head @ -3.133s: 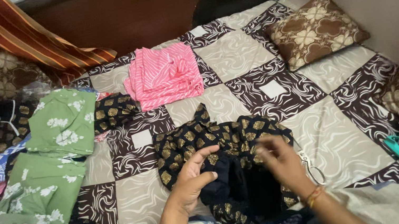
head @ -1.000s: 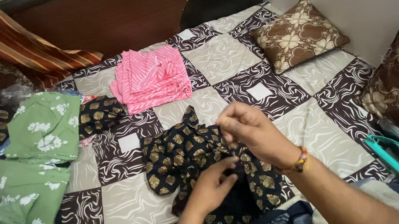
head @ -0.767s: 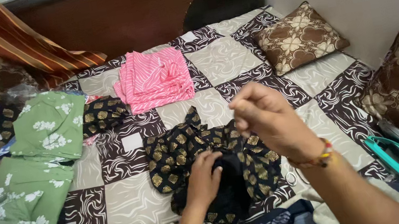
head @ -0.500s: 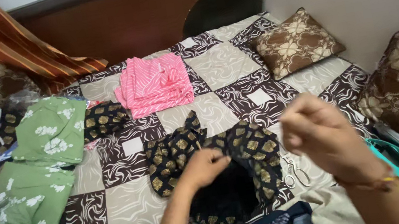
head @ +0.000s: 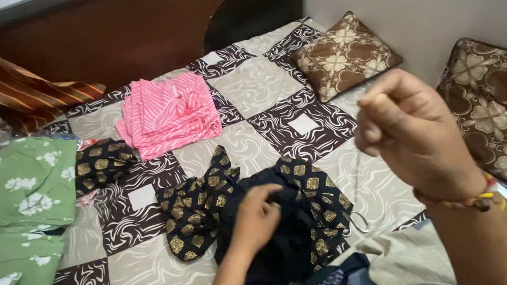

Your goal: The person cuts a black fabric with gold patterns using scissors on a bed. They repeatedly fold, align, and trim the fabric edges, then inspect the cut sections.

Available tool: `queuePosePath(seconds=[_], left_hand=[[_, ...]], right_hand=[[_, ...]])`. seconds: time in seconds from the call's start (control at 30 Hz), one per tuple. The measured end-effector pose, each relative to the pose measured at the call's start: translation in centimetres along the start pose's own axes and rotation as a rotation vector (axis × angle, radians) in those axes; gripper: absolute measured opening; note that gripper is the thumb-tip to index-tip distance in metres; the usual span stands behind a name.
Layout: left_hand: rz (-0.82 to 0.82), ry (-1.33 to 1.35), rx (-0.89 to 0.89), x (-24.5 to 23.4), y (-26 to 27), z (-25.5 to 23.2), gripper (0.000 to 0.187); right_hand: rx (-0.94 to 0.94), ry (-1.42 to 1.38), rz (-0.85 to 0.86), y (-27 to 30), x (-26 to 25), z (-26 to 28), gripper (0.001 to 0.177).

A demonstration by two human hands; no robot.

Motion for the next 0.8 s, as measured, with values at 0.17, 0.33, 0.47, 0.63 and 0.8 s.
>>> queuePosePath(seconds=[0.17,0.33,0.47,0.63,0.8], left_hand=[[0.016,0.046,0.084,2.3,1.4,-2.2,0.038],[-0.186,-0.088,0.185,1.4,1.7,0.5,0.020],[-0.207,-0.054,-0.105,-0.4,2.9,2.6,0.027],[-0.320,-0.153,-0.108,-2.4,3.1,3.9,0.035],[-0.291,-0.298,-0.009,-2.6,3.3,7.3,0.019]], right_hand=[[-0.038,0.106,0.153,-1.3,4.8,1.0,0.011],[-0.111,0.292,0.209,-3.0,6.4,2.2,0.009],[-0.134,0.888,-0.004,-4.7,4.4,0.9,0.009],[-0.248,1.523,-0.211,-5.2,-0.3,-2.6,0.011],[-0.071,1.677,-0.212,-3.9,-6.9,-3.7,0.017]])
Point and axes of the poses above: each hand's wrist, its own y-axis away from the middle knuckle, its own x-axis out of the palm, z = x × y, the point moved 7 cm from there along -y, towards the middle knuckle, and after that the axes turned 6 degrees about x, right-handed, at the moved point
